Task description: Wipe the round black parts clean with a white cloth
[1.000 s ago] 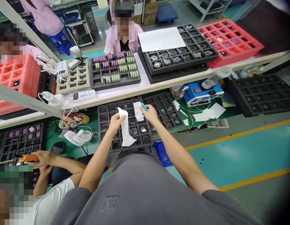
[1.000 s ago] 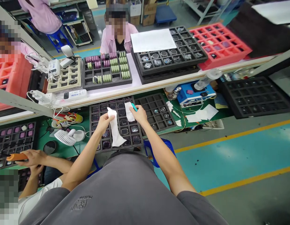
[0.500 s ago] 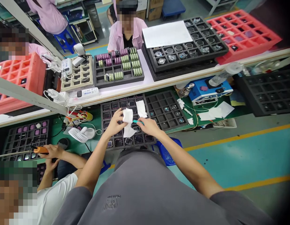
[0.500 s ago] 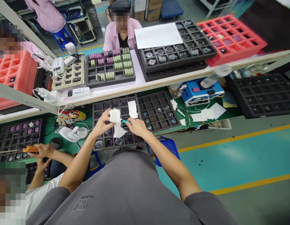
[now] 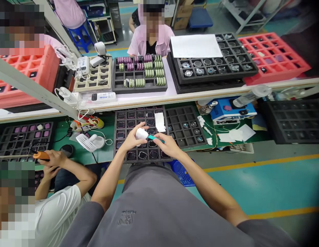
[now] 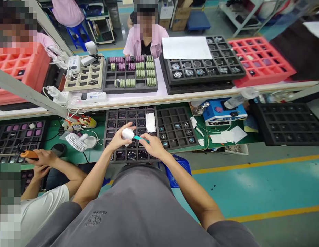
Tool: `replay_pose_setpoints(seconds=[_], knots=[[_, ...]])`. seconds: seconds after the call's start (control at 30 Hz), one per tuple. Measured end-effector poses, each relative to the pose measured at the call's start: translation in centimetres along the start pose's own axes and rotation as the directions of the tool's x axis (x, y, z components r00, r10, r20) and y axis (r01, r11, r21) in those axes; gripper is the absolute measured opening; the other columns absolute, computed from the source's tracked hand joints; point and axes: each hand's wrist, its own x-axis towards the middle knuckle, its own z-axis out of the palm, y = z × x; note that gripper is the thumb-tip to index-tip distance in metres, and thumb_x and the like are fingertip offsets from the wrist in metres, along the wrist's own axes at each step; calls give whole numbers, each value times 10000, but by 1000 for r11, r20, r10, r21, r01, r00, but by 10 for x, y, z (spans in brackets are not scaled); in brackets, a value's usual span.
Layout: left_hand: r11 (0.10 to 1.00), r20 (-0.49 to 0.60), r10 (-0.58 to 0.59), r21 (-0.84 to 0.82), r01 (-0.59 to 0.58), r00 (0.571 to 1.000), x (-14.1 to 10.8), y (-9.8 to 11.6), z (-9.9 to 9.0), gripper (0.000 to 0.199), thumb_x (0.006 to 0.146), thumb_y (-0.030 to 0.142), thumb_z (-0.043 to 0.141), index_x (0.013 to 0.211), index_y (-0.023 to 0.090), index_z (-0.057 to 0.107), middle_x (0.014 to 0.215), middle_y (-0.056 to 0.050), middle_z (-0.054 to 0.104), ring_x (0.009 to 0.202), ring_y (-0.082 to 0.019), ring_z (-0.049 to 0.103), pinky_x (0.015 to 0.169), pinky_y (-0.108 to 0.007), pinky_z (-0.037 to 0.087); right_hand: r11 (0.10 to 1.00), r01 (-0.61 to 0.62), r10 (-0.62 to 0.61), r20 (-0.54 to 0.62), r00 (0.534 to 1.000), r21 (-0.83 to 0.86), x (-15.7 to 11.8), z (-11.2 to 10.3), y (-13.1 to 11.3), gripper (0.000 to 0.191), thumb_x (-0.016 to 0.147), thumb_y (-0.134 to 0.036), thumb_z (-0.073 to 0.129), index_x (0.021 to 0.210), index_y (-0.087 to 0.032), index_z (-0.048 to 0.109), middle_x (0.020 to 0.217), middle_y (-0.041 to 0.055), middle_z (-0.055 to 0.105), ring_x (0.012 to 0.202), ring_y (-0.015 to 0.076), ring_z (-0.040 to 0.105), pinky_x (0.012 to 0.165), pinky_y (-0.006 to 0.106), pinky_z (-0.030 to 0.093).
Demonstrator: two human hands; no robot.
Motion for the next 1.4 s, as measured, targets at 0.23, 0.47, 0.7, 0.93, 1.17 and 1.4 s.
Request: replay_pose_setpoints(seconds=[0.23,0.47,0.7,0.93,1.17,1.4], knots=[[993,174,-120,5,121,977,-12,45,31,480,846,611,701,892,133,695,667,-53,684,543,-150,585,526,-253,428,997,-49,65,-265,962,66,-41,-15,-6,295,999,-424,506,1094,-226,702,993,55,790,814,200,705,744,285,489],[978,108,-203,60,198,973,-33,71,71,425,870,585,663,756,188,562,587,40,472,494,-88,374,474,-230,297,989,-63,111,-376,920,137,-81,-4,-2,264,1011,-410,513,1087,-239,699,952,52,790,791,198,723,724,291,516],[955,-52,-220,194,226,974,-55,86,97,420,842,557,702,666,190,597,598,21,443,578,-119,361,546,-271,293,969,22,78,-392,916,244,-94,-1,-7,253,995,-421,574,1083,-246,735,963,59,799,819,193,740,768,292,560],[916,40,-374,172,362,927,-80,95,97,537,827,633,682,559,199,514,512,21,387,499,-101,307,472,-270,247,956,58,65,-402,913,287,-124,-5,-4,295,1009,-407,561,1044,-232,795,719,39,730,588,152,623,586,282,495],[861,141,-504,162,483,852,-76,100,102,538,782,603,731,533,192,491,482,38,356,466,-74,270,434,-246,216,967,39,65,-392,918,253,-131,-5,4,333,1022,-427,537,1074,-239,806,724,45,730,586,141,603,584,275,473],[794,178,-606,77,603,775,-82,103,100,548,744,623,743,575,206,430,465,70,318,426,-46,193,399,-225,183,977,48,51,-446,894,208,-142,-5,6,317,1015,-421,561,1035,-236,818,625,25,669,536,135,561,553,273,436]])
